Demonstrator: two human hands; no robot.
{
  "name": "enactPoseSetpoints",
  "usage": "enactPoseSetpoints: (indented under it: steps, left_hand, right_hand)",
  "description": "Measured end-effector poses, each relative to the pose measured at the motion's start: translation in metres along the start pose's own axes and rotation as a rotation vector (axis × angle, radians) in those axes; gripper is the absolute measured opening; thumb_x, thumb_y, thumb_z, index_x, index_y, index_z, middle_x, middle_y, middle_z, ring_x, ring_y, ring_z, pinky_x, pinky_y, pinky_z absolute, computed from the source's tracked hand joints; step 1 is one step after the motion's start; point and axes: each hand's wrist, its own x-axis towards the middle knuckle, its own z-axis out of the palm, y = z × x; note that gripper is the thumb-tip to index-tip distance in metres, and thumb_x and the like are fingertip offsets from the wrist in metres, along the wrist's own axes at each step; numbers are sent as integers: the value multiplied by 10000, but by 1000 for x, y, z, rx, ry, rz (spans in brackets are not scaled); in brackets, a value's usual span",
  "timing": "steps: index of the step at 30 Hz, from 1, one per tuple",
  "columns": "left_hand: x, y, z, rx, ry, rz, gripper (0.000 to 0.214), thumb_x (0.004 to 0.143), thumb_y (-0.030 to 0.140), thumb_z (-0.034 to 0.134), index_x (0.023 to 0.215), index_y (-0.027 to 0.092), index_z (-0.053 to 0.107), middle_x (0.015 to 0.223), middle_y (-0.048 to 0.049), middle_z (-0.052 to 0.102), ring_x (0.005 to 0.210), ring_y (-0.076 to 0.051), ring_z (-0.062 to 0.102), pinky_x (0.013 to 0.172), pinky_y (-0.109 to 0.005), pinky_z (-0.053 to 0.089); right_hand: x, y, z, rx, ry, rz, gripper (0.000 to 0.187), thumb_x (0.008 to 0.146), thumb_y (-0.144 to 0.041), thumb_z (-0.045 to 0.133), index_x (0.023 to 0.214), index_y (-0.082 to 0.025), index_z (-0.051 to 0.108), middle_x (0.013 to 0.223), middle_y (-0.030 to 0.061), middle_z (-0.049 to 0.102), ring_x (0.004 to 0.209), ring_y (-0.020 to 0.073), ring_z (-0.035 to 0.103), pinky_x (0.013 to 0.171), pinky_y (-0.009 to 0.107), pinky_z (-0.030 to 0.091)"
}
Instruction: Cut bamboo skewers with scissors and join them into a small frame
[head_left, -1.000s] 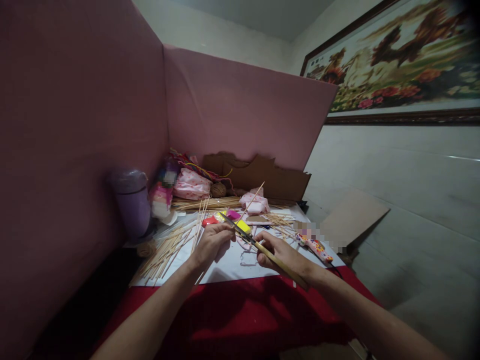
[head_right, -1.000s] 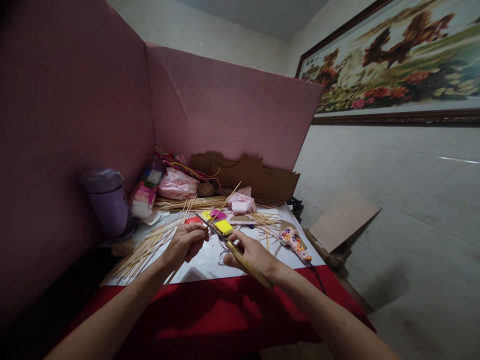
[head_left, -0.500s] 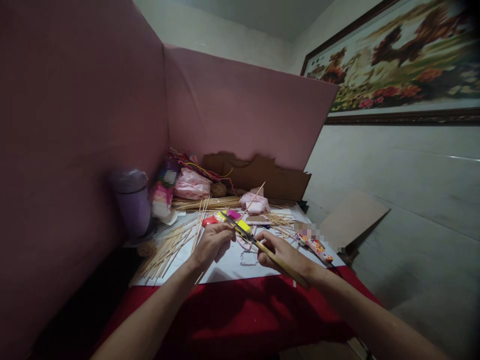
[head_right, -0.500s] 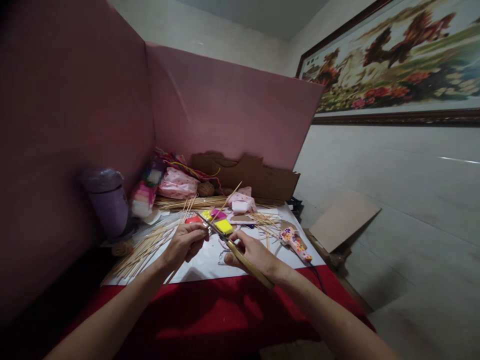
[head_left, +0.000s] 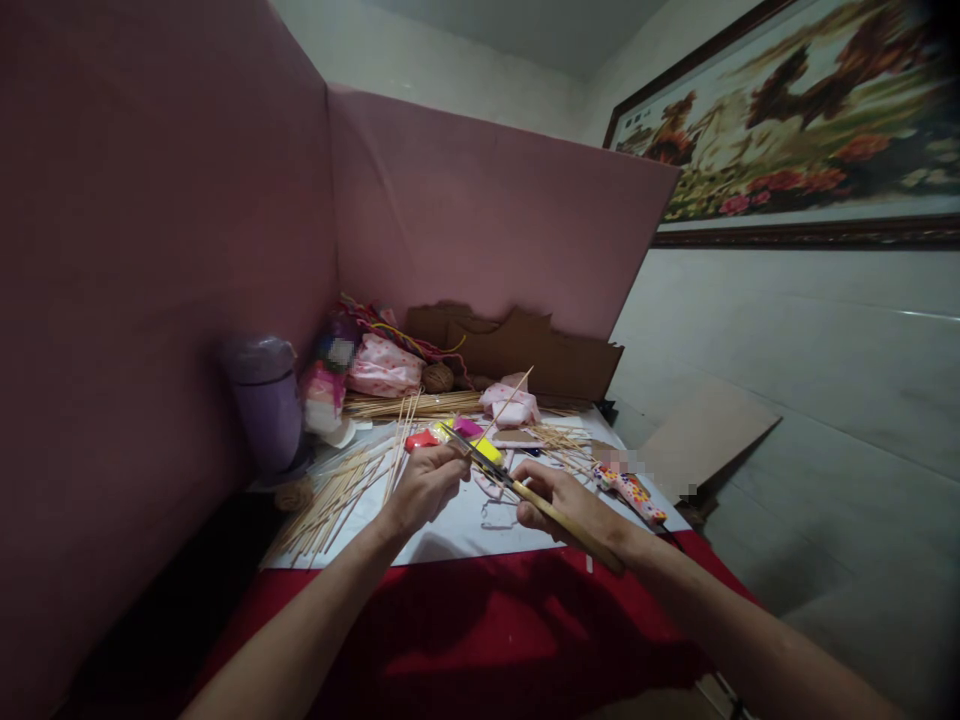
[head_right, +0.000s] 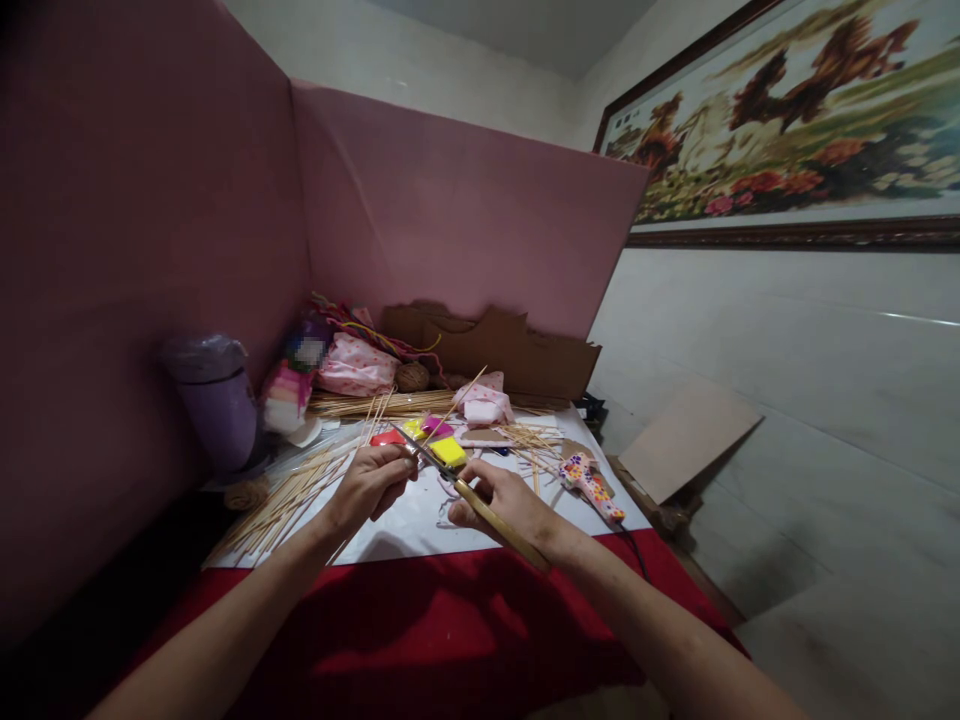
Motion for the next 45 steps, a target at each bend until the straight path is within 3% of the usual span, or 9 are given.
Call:
enactPoseSetpoints:
  steps: [6,16,23,31,38,45]
  left_hand:
    - [-1,4,2,-9,-17,6,203,661,310,565,549,152,507,332,102,290,271,-16,212,318,-180,110]
    - [1,-2,-1,56,-28,49,261,711,387,562,606,152,515,342,101,300,276,-26,222,315,-181,129]
    - [5,-11,-2,199,119,220,296,757,395,584,612,147,517,436,54,434,391,-43,371,391,-167,261]
    - [4,-2,-10,-161,-88,-90,354,648,424,694,584,153,475,369,102,299,293,-6,192,293,-147,89]
    - [2,3,-12,-337,-242,-220,452,576,356,751,507,180,340,361,115,264,259,10,149,250,-128,109]
    - [1,-2,-18,-431,-397,-308,307,599,275,728,568,154,447,345,109,293,245,4,153,242,-122,143]
  right_hand:
    - [-2,3,2,-2,44,28,457,664,-581,662,793,-185,474,593,-47,465,519,83,348,463,204,268]
    - [-4,-4,8,-32,120,49,444,631,-545,706,788,-190,491,589,-28,562,555,130,494,502,230,335]
    - [-2,7,16,-207,253,-23,372,684,-484,687,833,-206,490,596,-47,537,535,115,442,495,225,305]
    - [-3,8,17,-217,242,-82,387,658,-428,719,873,-211,481,601,-68,480,536,100,383,509,214,298]
    - [-5,8,15,-182,172,-93,378,648,-342,727,894,-209,473,598,-80,445,544,95,386,514,207,299]
    - [-7,5,13,-213,164,-140,390,640,-378,736,877,-214,473,575,-85,394,531,88,342,500,204,284]
